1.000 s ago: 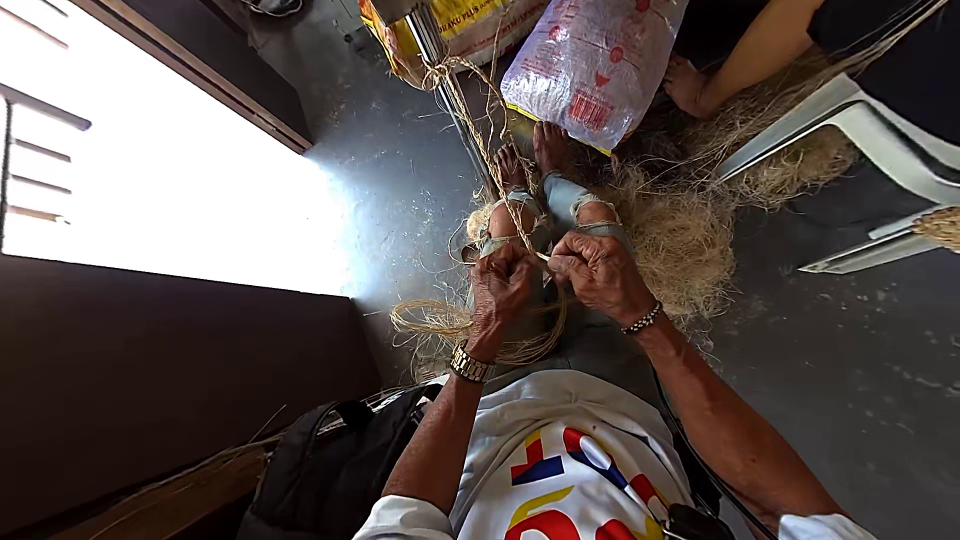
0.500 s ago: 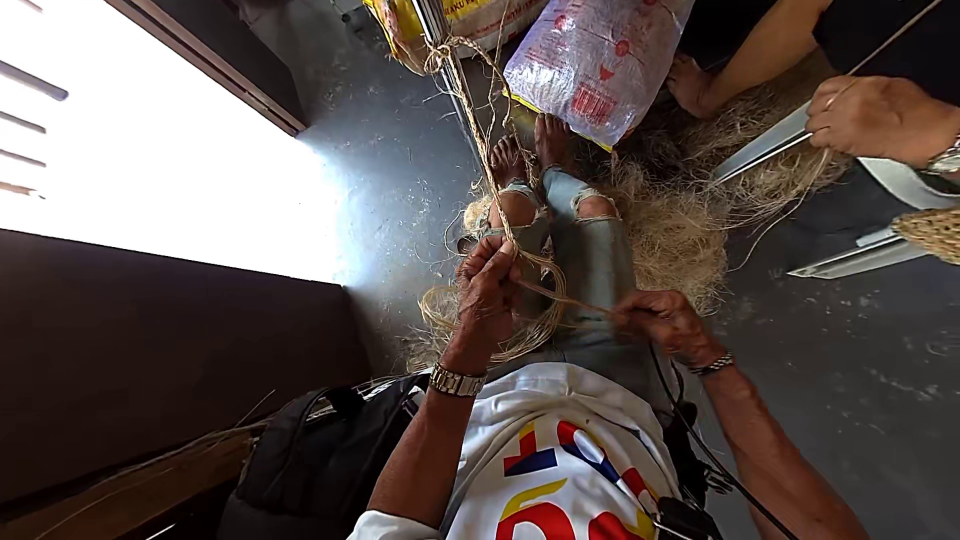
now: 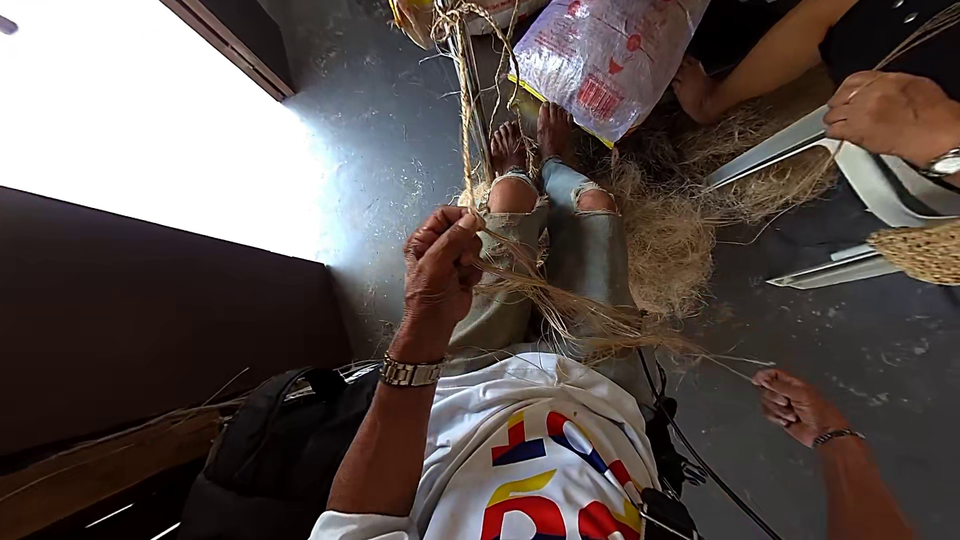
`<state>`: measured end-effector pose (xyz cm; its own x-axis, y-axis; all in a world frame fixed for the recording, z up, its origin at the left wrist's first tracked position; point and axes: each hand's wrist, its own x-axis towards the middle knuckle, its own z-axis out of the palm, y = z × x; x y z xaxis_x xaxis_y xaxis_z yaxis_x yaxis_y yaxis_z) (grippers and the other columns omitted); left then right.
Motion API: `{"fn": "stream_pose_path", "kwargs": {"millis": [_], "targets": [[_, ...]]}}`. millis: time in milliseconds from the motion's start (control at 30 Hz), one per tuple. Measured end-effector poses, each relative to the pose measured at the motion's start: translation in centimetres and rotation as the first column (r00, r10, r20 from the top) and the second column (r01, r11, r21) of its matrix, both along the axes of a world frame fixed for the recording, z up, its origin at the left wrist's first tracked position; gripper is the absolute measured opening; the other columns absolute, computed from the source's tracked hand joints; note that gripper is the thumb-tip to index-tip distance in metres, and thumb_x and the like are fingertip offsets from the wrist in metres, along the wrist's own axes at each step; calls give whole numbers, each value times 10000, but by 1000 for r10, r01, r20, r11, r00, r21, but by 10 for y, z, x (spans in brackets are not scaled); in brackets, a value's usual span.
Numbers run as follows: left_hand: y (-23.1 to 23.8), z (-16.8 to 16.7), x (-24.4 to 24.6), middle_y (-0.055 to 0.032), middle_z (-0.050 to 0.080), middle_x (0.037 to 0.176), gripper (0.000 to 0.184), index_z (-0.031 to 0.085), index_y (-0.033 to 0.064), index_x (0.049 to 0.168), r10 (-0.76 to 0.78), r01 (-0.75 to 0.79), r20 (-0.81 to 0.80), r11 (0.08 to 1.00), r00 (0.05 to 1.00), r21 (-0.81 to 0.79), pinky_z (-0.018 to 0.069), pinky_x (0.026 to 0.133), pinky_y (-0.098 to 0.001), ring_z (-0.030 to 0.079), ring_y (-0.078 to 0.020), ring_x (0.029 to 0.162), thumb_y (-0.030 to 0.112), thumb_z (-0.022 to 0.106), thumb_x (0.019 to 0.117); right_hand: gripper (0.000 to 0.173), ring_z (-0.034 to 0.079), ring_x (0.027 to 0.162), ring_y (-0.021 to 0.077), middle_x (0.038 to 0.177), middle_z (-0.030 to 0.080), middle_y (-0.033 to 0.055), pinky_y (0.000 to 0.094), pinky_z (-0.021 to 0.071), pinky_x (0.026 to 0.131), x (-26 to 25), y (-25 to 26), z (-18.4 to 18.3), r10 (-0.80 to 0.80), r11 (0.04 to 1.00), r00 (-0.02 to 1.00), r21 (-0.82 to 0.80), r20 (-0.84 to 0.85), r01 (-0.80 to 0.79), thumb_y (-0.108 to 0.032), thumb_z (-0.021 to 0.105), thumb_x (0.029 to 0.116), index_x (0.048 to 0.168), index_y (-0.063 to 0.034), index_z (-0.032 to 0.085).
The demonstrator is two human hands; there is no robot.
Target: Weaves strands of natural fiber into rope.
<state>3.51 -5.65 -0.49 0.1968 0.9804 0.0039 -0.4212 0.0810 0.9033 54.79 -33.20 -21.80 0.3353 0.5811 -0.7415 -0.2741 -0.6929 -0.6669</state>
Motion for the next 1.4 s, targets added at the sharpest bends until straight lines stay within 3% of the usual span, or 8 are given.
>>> {"fn": "stream_pose_path", "kwargs": {"millis": [167, 267, 367, 533, 667, 867, 1233, 1400], "targets": [[0, 7, -7, 58, 445, 555, 170, 648, 130, 908, 47, -43, -64, 997, 997, 67, 323, 371, -126, 364, 2, 397, 114, 523, 1022, 350, 567, 757, 246, 1023, 616, 189, 430, 494, 682, -6, -24, -23, 134, 889, 872, -446, 471, 105, -254, 592, 1060, 1295, 4, 620], [0, -7, 1, 49, 451, 548, 157, 658, 111, 910, 52, -46, -104, 998, 993, 51, 337, 371, -141, 377, -12, 395, 100, 540, 1013, 383, 650, 1087, 475, 1221, 635, 347, 649, 500, 955, -23, 11, 2, 209, 965, 699, -259, 683, -36, -232, 579, 1052, 1256, 87, 634], [-2, -27, 13, 45, 465, 554, 153, 661, 111, 910, 33, -34, -136, 999, 990, -9, 348, 380, -148, 392, -17, 404, 97, 548, 1012, 399, 654, 1076, 437, 1172, 648, 338, 578, 513, 976, -66, 89, 61, 79, 958, 552, 89, 830, -272, -220, 561, 1048, 1246, 123, 615], [-2, -47, 24, 48, 463, 542, 166, 662, 115, 870, 27, -40, -119, 994, 992, -105, 353, 380, -153, 395, -17, 403, 101, 569, 1007, 370, 699, 1062, 253, 1165, 694, 215, 430, 577, 953, -198, 214, 146, 25, 579, 612, 488, 790, -654, -210, 625, 971, 1200, 79, 645], [-5, -49, 24, 40, 471, 558, 149, 654, 119, 882, 31, -44, -101, 990, 994, -131, 345, 379, -151, 393, -19, 408, 104, 572, 1006, 392, 727, 933, 146, 1084, 737, 112, 330, 621, 836, -290, 263, 180, 366, 312, 669, 592, 647, -744, -122, 677, 925, 1286, 23, 626], [-8, -54, 15, 30, 459, 569, 122, 657, 134, 895, 24, -30, -126, 998, 992, -51, 329, 371, -159, 375, -30, 408, 149, 607, 1005, 203, 452, 441, 67, 684, 600, 46, 193, 371, 375, -323, 280, 181, 639, 472, 738, 646, 219, -600, -38, 619, 968, 1163, -26, 673], [4, -66, 10, 23, 431, 545, 154, 628, 126, 836, -36, 33, -259, 999, 965, -15, 293, 360, -173, 337, -44, 387, 103, 589, 984, 176, 447, 454, 94, 665, 591, 63, 223, 382, 402, -315, 281, 149, 398, 313, 756, 698, 519, -644, 6, 549, 925, 945, -6, 724], [0, -71, 18, 21, 473, 581, 150, 637, 117, 860, 98, -46, -435, 991, 895, 128, 333, 404, -189, 389, -54, 431, 149, 589, 998, 133, 340, 369, 65, 580, 534, 40, 200, 290, 330, -316, 285, 149, 495, 447, 803, 695, 331, -563, -44, 597, 966, 950, -27, 728]]}}
